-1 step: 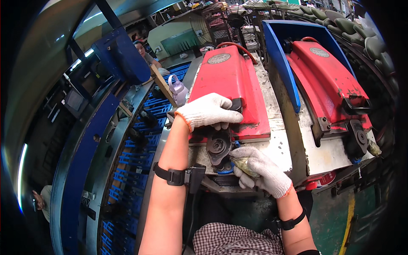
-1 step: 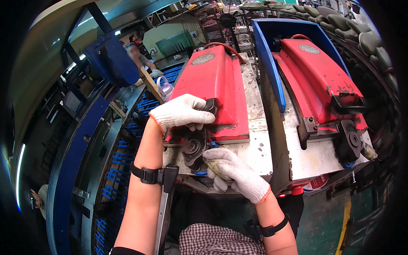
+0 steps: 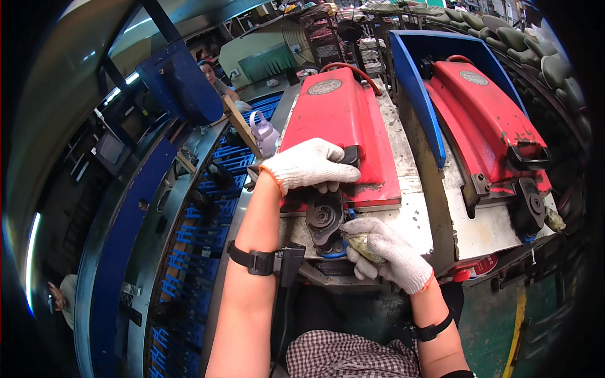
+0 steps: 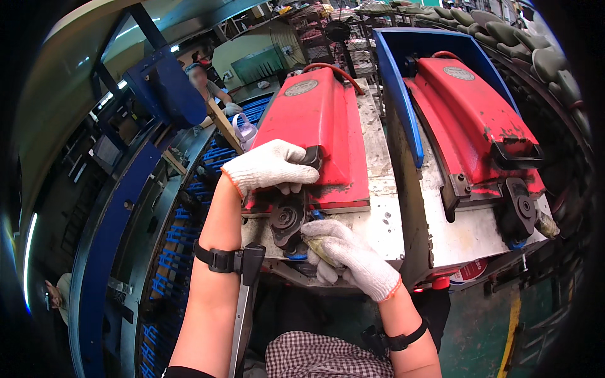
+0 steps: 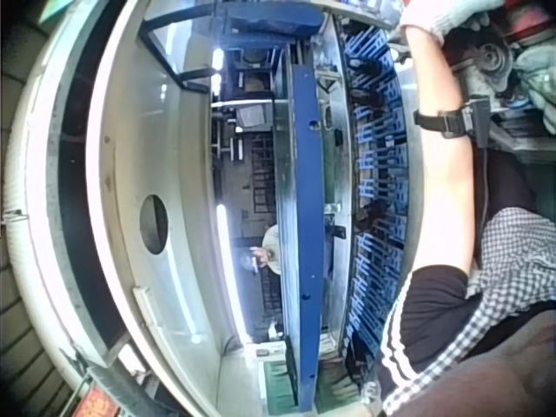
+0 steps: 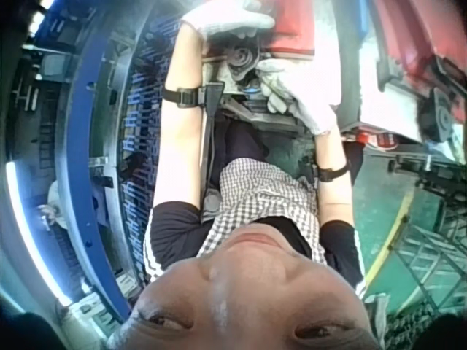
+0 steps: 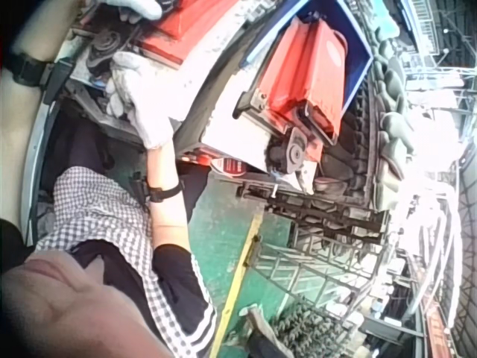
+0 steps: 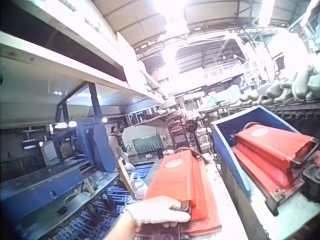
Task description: Pressing shoe soles onto uppers using a hydraulic press machine on a production line.
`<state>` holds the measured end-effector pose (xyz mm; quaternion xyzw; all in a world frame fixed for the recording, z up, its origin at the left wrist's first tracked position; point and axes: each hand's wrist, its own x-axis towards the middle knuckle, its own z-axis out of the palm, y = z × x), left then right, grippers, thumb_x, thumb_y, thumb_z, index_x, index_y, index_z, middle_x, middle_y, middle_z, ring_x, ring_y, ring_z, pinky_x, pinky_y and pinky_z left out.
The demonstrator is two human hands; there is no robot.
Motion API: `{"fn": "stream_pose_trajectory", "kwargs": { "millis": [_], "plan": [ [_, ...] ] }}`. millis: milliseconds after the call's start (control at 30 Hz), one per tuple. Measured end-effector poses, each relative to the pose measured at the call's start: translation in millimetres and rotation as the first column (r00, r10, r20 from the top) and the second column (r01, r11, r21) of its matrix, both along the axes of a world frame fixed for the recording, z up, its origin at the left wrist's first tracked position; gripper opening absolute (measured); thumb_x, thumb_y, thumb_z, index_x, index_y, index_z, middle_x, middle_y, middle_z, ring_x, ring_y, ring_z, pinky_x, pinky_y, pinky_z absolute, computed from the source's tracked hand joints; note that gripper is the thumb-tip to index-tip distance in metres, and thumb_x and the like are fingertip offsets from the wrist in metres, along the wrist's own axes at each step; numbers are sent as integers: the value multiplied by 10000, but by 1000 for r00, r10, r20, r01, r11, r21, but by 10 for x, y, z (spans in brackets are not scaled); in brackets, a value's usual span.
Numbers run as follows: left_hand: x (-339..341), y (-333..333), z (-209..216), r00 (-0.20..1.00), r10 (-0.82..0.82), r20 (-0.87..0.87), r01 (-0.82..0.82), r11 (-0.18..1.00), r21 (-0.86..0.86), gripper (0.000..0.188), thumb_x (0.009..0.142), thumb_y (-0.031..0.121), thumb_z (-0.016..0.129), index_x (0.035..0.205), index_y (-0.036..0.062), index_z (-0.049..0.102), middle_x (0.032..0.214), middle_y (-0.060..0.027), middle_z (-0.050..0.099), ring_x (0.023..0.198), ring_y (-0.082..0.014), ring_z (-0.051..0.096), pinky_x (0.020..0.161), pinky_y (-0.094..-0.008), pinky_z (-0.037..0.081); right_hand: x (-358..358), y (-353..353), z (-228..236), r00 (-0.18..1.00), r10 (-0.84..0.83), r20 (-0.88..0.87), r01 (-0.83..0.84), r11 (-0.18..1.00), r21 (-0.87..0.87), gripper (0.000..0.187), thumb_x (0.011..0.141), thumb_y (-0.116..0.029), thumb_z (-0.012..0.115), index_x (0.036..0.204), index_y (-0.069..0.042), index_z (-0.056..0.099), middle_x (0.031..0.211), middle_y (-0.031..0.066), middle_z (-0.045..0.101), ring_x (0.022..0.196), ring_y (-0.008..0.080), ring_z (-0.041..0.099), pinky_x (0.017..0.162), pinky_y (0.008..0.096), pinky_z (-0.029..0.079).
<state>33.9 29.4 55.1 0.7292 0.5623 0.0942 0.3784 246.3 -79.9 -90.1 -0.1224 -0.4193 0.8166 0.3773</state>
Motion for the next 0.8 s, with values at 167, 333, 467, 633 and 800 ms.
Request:
{"fn": "stream_pose_trajectory", "kwargs": {
  "millis": [167, 333, 467, 633, 800],
  "plan": [
    [28, -10, 34, 1000, 6, -21, -6, 1000, 4, 276, 907, 333, 784, 916, 59, 755, 732, 5, 678, 655, -81, 619, 627, -248, 512, 13, -1, 6, 1000, -5, 17, 5, 1000, -5, 583, 1053, -386, 619, 1482, -18, 475, 1046, 121, 603, 657, 116, 512, 746, 325, 535],
    [4, 9, 12, 1000, 8, 6, -8, 1000, 2, 271, 907, 331, 788, 905, 62, 750, 731, 6, 678, 651, -78, 623, 619, -246, 514, 9, 2, 12, 1000, -12, 19, 13, 1000, -4, 590, 1052, -387, 622, 1485, -17, 470, 1045, 123, 602, 654, 118, 511, 743, 326, 534],
    [-6, 14, 0, 1000, 10, 6, -10, 1000, -2, 272, 908, 334, 791, 908, 64, 751, 732, 5, 678, 653, -76, 624, 619, -243, 515, 4, -7, 8, 1000, -7, 12, 7, 1000, -9, 586, 1053, -383, 621, 1486, -16, 476, 1045, 119, 604, 652, 120, 516, 738, 322, 533],
    [-40, 51, -64, 999, 3, 39, -3, 1000, -5, 267, 908, 326, 792, 914, 62, 751, 736, 8, 676, 657, -75, 624, 617, -242, 511, -35, -15, -2, 997, -59, 51, 59, 998, -5, 683, 983, -495, 689, 1445, -25, 510, 1026, 131, 639, 585, 121, 499, 665, 317, 541],
    [-18, 16, -37, 1000, 9, 30, -9, 1000, -5, 259, 909, 320, 791, 921, 65, 750, 741, 12, 676, 665, -73, 625, 618, -239, 506, -35, -27, 15, 996, -77, 48, 76, 997, 19, 578, 1004, -423, 667, 1406, -32, 527, 1041, 139, 638, 578, 119, 490, 644, 319, 529]
  ]
}}
